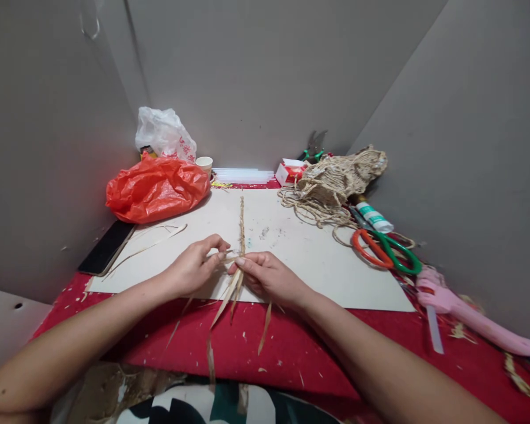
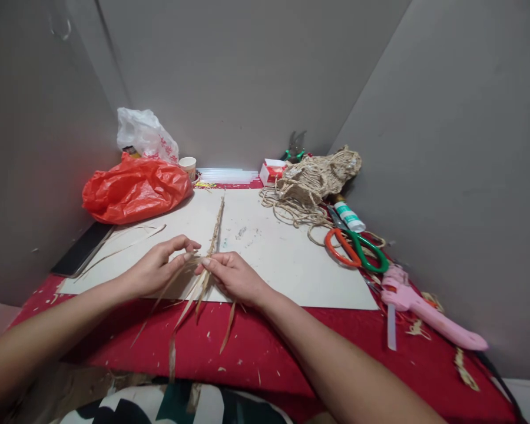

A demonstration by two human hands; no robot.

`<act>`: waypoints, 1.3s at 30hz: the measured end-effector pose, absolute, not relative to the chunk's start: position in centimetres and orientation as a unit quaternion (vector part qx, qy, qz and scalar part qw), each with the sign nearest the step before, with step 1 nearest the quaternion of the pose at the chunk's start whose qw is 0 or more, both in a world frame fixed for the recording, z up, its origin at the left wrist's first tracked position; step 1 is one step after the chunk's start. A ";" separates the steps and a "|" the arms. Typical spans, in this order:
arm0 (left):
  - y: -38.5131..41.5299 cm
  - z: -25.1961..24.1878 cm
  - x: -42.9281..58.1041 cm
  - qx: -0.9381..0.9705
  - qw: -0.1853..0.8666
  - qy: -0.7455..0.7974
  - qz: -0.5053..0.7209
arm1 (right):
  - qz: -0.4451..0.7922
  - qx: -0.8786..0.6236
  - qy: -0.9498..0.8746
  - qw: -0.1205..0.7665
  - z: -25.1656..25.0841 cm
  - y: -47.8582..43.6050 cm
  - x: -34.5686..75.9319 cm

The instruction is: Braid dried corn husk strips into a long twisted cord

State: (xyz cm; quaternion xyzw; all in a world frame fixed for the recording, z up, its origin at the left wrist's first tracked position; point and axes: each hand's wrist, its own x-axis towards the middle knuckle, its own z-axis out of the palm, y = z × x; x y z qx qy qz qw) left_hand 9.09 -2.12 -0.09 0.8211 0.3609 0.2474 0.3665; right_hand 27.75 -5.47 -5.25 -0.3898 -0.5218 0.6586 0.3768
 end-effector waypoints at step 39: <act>-1.5 -0.9 10.1 0.860 0.305 0.373 0.167 | 0.433 -0.457 -0.720 0.294 -4.1 -5.1 28.4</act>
